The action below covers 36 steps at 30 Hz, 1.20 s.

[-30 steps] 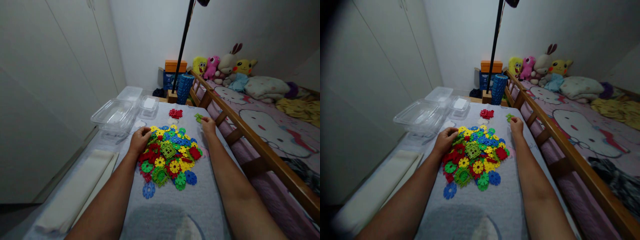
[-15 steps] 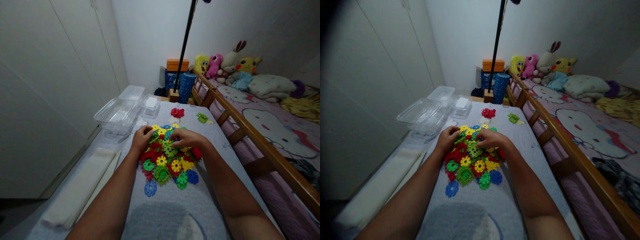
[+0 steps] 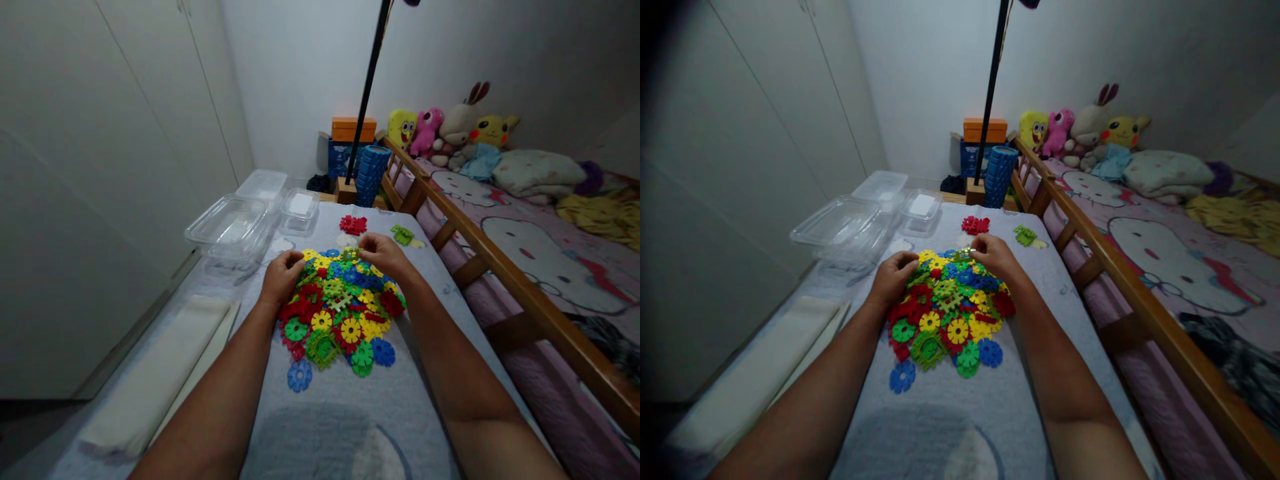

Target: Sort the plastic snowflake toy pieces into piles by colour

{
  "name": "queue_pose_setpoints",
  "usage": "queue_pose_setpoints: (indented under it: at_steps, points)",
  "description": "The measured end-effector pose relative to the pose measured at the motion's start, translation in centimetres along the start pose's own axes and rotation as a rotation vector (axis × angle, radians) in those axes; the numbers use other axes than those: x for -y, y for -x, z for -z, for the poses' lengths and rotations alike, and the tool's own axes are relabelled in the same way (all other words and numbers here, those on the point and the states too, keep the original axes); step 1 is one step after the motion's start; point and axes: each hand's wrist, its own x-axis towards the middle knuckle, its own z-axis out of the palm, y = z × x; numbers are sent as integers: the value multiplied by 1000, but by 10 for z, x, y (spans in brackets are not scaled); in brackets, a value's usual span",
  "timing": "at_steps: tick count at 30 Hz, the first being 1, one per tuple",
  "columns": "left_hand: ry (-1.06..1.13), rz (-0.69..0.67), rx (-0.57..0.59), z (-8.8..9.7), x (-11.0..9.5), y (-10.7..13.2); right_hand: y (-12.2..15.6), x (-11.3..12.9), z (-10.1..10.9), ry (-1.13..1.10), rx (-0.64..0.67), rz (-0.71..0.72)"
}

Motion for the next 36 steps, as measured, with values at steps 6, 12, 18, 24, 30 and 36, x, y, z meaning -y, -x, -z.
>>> queue_pose_setpoints:
  at_steps: [6, 12, 18, 24, 30, 36]
  points:
    - [-3, 1, -2, 0, 2, -1, -4, -21, -5, 273, -54, 49]
    - [-5, -11, -12, 0, 2, -1, -1, -29, 5, 245, 98, -6]
    - [4, 4, 0, 0, 4, -2, -1, -37, 5, 320, 141, 25]
    - [-16, -13, -1, 0, 4, -2, -3, -39, -13, 391, 150, 22]
    - [-5, -30, 6, 0, 5, -2, -4, -45, -17, 343, 128, 76]
    - [-5, -11, 7, 1, 1, -1, -14, -66, 11, 362, -244, 5]
